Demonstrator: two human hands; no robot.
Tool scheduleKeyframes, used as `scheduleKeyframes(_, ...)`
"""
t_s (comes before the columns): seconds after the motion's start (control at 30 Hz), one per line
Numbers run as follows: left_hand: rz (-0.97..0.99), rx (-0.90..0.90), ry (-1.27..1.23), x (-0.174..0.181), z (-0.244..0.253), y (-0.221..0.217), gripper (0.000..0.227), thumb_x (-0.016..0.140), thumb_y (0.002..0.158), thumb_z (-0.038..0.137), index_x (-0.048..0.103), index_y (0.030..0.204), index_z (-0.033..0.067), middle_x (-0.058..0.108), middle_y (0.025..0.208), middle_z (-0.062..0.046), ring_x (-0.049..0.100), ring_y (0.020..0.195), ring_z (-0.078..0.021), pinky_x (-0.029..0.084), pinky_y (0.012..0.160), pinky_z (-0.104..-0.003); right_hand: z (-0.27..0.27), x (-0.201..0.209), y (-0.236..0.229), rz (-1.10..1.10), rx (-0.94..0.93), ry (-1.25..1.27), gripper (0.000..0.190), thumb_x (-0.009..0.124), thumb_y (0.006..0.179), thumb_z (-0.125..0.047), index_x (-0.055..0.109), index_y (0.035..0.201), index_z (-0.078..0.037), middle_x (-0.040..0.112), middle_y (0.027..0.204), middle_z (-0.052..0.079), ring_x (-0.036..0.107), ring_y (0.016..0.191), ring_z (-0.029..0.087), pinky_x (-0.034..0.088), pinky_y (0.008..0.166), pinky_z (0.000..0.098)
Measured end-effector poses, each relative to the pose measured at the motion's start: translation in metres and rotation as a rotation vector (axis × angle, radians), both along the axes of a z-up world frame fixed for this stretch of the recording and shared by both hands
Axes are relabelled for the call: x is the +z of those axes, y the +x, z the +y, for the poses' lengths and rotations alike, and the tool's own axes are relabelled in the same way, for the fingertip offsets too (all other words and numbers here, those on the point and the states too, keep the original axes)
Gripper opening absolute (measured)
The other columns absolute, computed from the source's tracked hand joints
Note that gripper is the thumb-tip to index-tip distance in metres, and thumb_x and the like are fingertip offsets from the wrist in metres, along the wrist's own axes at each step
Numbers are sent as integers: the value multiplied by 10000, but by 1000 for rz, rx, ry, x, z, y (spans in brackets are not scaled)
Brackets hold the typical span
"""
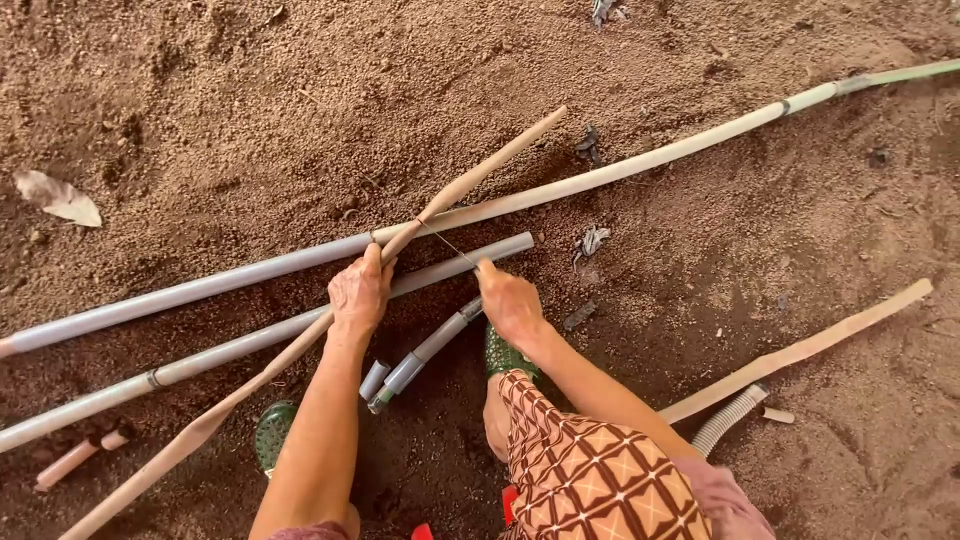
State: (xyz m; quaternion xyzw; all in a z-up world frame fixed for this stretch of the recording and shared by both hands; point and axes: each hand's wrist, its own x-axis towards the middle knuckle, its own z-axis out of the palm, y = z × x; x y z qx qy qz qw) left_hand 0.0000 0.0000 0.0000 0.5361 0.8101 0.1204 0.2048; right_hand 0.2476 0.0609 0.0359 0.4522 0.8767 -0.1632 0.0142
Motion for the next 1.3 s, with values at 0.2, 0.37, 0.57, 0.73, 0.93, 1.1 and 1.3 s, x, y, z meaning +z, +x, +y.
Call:
scheduleKeyframes(0.2,70,34,-20,-44,1,-1,321,573,1096,517,524,973,224,732,786,-71,802,799,-328,609,758,-483,7,-31,5,-90,39,58,217,466,1149,-204,589,1001,-103,683,623,87,746,569,246,618,519,391)
scheduleKeyframes(0.37,58,53,-14,-41,-1,-3,361,593,1067,548,515,967,210,724,777,-81,795,800,-345,609,760,-503,8,-5,-7,-69,59,0,180,439,1128,-153,555,1000,-104,681,616,103,732,550,276,597,487,426)
scheduleKeyframes(0.57,1,41,-6,-5,0,1,305,604,1082,425,554,967,147,758,828,-149,796,838,-394,608,809,-534,3,-11,31,-61,21,-91,259,395,1176,-233,573,1048,-95,692,637,141,741,570,283,626,538,417)
scheduleKeyframes(0.73,4,44,-8,-12,2,1,282,601,1089,397,557,983,140,764,836,-166,799,848,-408,610,824,-544,18,-10,2,-49,48,-39,262,413,1159,-235,583,1017,-95,698,628,149,750,566,293,618,511,426)
scheduleKeyframes(0.93,52,75,-16,-28,2,-5,320,620,1044,505,554,988,196,755,789,-108,803,813,-372,627,801,-529,0,-3,27,-46,31,-82,252,440,1157,-215,591,1097,-23,702,656,229,772,630,402,621,549,542)
scheduleKeyframes(1.1,64,32,51,-17,-1,0,263,628,1050,439,551,996,193,753,785,-102,802,777,-349,633,773,-495,22,-30,21,-106,-24,-190,306,366,1188,-269,595,1105,-84,691,634,159,732,577,312,614,540,447)
scheduleKeyframes(1.3,38,50,17,-70,4,-5,262,636,992,464,513,994,234,719,757,-59,791,760,-344,621,724,-509,30,-25,-11,-61,5,-196,298,346,1192,-242,594,1165,-79,668,618,125,700,541,274,590,512,401)
